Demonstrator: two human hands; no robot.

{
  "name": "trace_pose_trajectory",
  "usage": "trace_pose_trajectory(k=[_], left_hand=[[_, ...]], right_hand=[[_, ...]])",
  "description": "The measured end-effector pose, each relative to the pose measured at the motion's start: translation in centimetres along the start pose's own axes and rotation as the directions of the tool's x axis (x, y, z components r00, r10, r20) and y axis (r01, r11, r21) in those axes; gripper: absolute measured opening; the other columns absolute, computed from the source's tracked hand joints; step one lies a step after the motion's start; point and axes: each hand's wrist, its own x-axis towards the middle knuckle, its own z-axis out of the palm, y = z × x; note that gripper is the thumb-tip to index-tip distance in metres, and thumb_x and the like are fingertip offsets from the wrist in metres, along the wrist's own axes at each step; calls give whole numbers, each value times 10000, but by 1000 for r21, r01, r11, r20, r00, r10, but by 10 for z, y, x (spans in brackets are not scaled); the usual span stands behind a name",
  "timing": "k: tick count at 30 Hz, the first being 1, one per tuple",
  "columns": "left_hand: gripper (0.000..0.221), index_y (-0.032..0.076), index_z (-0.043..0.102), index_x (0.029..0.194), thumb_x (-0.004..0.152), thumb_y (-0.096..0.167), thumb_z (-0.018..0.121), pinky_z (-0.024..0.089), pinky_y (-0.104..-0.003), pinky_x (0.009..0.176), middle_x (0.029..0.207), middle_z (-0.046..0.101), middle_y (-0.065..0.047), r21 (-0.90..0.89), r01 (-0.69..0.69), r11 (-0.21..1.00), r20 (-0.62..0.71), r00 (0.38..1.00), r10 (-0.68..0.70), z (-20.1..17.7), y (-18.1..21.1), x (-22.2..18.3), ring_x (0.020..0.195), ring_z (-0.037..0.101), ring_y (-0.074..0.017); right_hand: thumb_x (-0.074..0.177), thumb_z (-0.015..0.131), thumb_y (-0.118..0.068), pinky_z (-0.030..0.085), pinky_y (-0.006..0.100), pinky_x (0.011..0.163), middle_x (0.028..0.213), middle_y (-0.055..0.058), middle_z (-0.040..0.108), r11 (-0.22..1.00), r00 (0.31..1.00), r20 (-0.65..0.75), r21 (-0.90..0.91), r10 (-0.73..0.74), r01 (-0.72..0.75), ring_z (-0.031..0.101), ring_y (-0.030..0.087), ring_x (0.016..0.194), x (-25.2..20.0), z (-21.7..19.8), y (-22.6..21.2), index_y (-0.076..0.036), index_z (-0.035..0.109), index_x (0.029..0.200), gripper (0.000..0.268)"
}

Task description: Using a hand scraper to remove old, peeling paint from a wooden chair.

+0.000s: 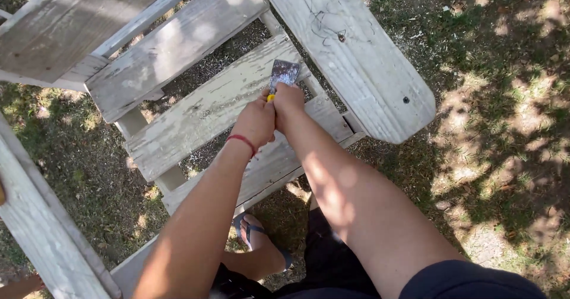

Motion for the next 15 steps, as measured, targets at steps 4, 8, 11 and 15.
trace_pose_trajectory(k=[4,8,11,15], left_hand=[[482,37,558,1312,1014,311,297,624,-372,721,915,719,-152,-154,74,985,38,997,-68,5,-22,33,712,743,-252],[524,49,561,1360,987,327,320,633,-309,608,953,756,-144,-221,114,969,39,993,-108,5,-11,44,578,730,-214],[548,92,430,1485,992,298,307,639,-319,589,989,718,-165,-280,120,952,63,992,-106,6,-13,33,603,732,-242],[455,23,674,1136,987,347,393,598,-332,513,771,714,-136,-249,132,959,33,991,-128,-7,-47,27,568,718,-246]], right_hand=[[878,570,-228,402,452,1108,1471,201,479,986,998,22,-155,61,-57,462,330,1376,3,0,-2,0,427,1462,643],[857,596,-234,454,431,1064,1428,177,528,979,999,28,-204,22,-15,535,314,1316,30,7,9,-58,448,1463,648],[874,585,-212,540,455,931,1411,212,518,994,998,19,-99,57,-55,603,338,1208,45,5,24,-49,429,1472,639],[907,553,-214,542,467,925,1445,268,428,994,991,83,-24,109,-107,582,381,1219,43,16,55,-10,349,1485,647]])
